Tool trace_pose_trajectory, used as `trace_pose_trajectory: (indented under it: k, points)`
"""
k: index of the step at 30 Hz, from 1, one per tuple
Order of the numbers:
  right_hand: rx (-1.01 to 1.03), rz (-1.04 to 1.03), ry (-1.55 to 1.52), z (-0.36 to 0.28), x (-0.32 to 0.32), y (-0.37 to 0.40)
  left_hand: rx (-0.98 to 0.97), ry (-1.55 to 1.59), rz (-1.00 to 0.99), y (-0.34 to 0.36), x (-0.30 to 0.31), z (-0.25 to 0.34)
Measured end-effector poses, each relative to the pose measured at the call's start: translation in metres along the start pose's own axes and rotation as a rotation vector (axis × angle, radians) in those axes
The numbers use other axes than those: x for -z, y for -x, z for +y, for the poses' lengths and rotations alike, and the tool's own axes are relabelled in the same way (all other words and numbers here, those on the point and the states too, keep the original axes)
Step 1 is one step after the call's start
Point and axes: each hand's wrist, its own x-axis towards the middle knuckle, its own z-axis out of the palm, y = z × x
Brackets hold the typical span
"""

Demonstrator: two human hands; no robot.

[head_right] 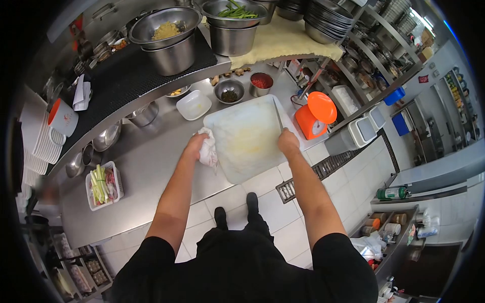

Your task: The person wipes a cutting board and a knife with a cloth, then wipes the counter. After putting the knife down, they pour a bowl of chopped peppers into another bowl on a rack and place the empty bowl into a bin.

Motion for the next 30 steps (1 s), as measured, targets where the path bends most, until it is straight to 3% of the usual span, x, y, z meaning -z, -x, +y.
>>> trace_pose_trajectory:
  k: [4, 5, 6, 10, 17, 20, 24, 26, 30]
  points:
    - [0.135, -0.078, 0.024, -0.067, -0.030, 0.055, -0.003, -0.032, 0.004, 0.009, -0.004, 0.004]
    - [0.308, -0.032, 0.083, -0.076, -0.047, 0.075, 0.002, -0.047, 0.007, 0.011, -0.005, 0.007]
    - [0.355, -0.062, 0.103, -0.091, -0.054, 0.092, 0.042, 0.004, -0.016, 0.012, -0.006, 0.010]
    - [0.467, -0.289, 0.044, -0.105, -0.029, 0.124, 0.142, 0.092, -0.061, 0.019, 0.002, 0.007]
    - [-0.027, 0.022, -0.030, 0.014, -0.012, 0.033, 0.011, 0.013, 0.014, 0.019, -0.005, -0.015]
    - [-0.063, 0.036, -0.074, 0.007, -0.015, 0.030, -0.009, 0.010, 0.070, 0.033, -0.016, -0.007]
    - [0.326, 0.052, 0.044, -0.072, -0.066, 0.102, 0.013, -0.011, 0.088, 0.026, -0.011, -0.012]
    - [0.357, -0.196, 0.021, -0.114, -0.068, 0.138, 0.075, 0.027, 0.051, 0.014, -0.005, -0.013]
    - [0.407, -0.194, -0.002, -0.116, -0.047, 0.145, 0.129, 0.136, -0.040, 0.016, 0.002, -0.013]
